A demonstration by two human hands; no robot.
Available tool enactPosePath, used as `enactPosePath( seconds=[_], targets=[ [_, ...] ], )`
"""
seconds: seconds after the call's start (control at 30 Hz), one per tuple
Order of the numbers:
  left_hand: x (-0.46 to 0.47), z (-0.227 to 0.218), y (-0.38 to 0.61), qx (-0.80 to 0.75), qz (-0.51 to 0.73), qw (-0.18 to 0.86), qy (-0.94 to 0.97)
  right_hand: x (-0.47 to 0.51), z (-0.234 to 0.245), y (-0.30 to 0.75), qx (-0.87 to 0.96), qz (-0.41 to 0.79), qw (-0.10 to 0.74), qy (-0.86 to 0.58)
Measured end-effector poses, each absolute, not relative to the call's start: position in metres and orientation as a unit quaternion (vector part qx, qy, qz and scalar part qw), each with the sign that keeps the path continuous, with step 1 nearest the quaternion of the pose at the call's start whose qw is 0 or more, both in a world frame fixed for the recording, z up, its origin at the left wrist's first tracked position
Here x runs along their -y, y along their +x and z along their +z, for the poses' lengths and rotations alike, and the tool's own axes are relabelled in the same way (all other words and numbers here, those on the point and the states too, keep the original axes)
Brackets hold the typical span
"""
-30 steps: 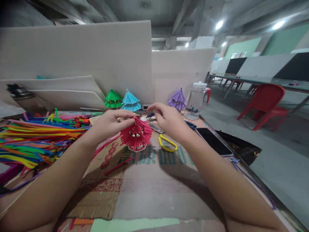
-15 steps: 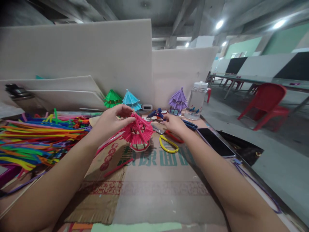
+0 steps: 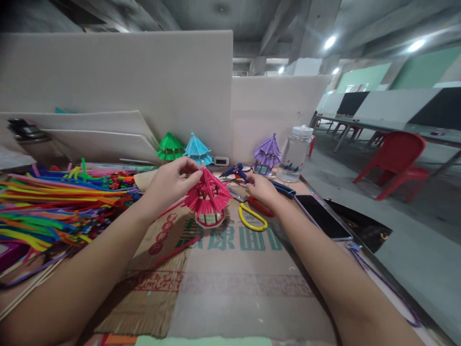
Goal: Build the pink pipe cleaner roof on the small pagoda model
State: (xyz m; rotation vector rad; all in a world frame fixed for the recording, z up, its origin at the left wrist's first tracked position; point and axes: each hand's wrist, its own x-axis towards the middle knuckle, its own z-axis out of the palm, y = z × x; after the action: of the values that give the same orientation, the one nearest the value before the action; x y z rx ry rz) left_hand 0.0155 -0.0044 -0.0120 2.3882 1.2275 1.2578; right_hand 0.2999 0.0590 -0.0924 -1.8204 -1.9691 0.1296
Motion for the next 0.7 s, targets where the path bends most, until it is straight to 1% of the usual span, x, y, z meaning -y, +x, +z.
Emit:
enactPosePath(
  seconds=[0.07, 0.2, 0.27, 0.53, 0.63, 0.7],
  targets=[
    [0.004, -0.015, 0.016, -0.396, 0.427, 0.069, 0.810, -0.070, -0.095, 0.300, 0.709, 0.051, 0.239, -0.662],
    [0.004, -0.017, 0.016, -0.373, 0.395, -0.027, 0.839, -0.098, -0.100, 0.298, 0.691, 0.063, 0.247, -0.676],
    [0.004, -0.017, 0.014, -0.371, 0.383, -0.059, 0.844, -0.110, -0.104, 0.295, 0.687, 0.075, 0.243, -0.681],
    [0.002, -0.019, 0.016, -0.436, 0.387, -0.091, 0.808, -0.137, -0.119, 0.284, 0.670, 0.090, 0.234, -0.698],
    [0.000, -0.022, 0.017, -0.442, 0.387, -0.095, 0.804, -0.138, -0.119, 0.283, 0.662, 0.095, 0.257, -0.698],
    [0.001, -0.022, 0.018, -0.444, 0.387, -0.085, 0.804, -0.135, -0.115, 0.282, 0.657, 0.100, 0.289, -0.689]
  ],
)
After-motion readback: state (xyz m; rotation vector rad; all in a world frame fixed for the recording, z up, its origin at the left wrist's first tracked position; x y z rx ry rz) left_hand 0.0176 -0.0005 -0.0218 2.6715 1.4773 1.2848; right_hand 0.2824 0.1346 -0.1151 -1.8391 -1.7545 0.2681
